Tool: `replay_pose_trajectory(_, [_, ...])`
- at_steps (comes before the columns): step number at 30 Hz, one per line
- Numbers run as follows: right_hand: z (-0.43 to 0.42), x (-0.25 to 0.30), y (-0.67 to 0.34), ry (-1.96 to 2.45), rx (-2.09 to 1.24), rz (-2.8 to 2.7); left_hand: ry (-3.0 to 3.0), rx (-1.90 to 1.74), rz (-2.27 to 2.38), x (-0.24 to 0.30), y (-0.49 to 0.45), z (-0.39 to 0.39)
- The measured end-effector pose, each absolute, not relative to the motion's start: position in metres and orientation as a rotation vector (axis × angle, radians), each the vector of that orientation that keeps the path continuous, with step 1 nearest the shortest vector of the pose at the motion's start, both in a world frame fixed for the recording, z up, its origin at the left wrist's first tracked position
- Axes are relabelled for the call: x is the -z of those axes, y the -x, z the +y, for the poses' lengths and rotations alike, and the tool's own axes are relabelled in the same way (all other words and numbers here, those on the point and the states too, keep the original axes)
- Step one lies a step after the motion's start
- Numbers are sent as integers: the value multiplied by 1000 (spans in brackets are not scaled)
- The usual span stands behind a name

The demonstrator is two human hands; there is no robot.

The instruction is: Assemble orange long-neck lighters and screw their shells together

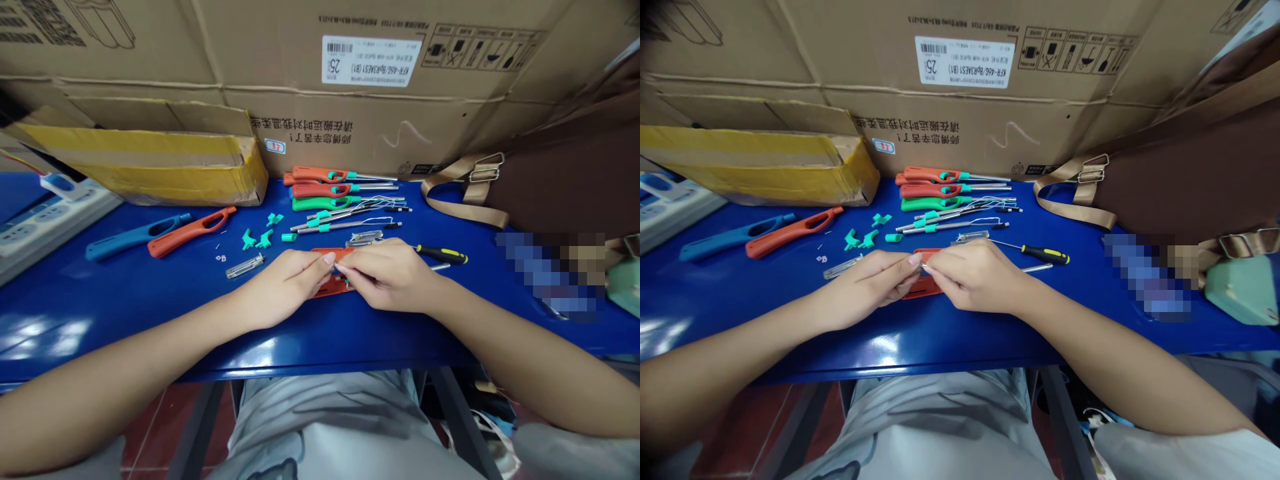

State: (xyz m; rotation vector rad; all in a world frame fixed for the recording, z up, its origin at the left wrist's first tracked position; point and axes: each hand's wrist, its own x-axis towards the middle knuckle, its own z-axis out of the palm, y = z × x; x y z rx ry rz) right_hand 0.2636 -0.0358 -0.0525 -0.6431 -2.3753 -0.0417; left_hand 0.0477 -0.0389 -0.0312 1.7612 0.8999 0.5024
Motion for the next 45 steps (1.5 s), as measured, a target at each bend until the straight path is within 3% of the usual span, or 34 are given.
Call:
replay_pose_trajectory(23, [-39,52,-259,641,-91,-2352,-1692,-414,926,32,-47,-37])
replay_pose_trajectory(45, [-35,45,-263,776,73,-2437,-1470,-526,876,34,-49,-35])
